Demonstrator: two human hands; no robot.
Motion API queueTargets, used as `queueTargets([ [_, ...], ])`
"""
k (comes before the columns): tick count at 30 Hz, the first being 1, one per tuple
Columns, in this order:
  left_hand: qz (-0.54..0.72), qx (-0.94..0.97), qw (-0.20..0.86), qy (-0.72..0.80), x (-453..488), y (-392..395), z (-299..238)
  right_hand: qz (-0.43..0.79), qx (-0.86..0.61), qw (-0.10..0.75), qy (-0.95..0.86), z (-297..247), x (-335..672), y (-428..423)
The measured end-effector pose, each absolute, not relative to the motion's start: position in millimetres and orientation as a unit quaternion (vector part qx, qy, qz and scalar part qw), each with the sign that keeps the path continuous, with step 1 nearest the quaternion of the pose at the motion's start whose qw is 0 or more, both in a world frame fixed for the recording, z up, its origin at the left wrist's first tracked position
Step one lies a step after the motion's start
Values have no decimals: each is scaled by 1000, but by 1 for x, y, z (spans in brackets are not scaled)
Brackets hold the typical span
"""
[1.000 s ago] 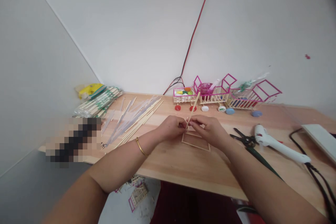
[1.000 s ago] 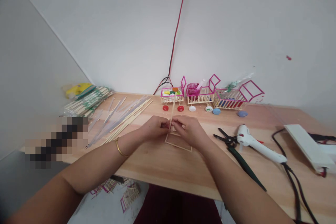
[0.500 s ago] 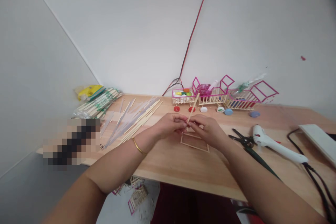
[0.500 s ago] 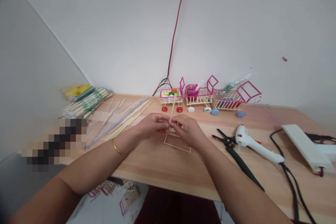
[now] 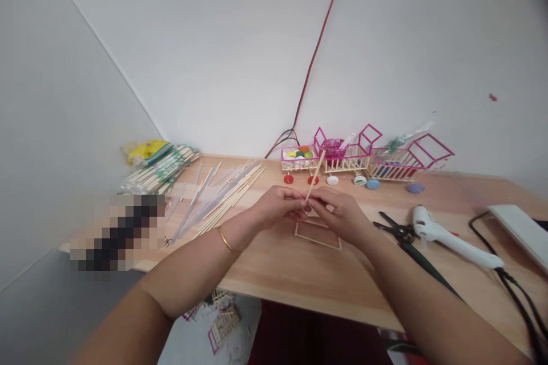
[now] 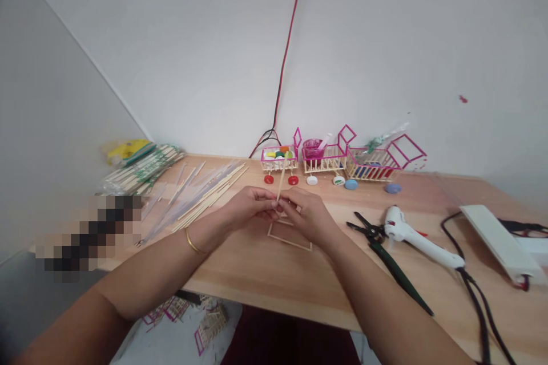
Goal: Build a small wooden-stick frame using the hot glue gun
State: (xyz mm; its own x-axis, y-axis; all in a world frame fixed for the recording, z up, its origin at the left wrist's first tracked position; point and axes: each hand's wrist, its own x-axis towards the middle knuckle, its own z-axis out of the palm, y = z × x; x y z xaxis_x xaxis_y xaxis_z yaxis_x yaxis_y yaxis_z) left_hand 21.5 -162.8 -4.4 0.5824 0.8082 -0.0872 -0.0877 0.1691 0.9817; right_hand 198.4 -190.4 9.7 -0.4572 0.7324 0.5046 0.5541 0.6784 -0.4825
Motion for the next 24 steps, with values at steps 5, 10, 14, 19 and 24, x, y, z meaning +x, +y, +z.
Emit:
queueTargets([
  [5,363,551,698,279,22,-166,-1,130,-392,384,-826,15,199,-193],
  [10,360,452,775,256,21,-166,1,118,-411,408,-806,13,201,-192],
  [14,373,420,786,256,21,-164,-2,61,-416,424,-802,7,202,-190],
  [19,395,427,766,273,21,-162,-4,12,-408,428,-806,8,195,-199],
  [24,414,443,745,279,19,-156,-9,18,-391,300,-870,25,185,-225],
])
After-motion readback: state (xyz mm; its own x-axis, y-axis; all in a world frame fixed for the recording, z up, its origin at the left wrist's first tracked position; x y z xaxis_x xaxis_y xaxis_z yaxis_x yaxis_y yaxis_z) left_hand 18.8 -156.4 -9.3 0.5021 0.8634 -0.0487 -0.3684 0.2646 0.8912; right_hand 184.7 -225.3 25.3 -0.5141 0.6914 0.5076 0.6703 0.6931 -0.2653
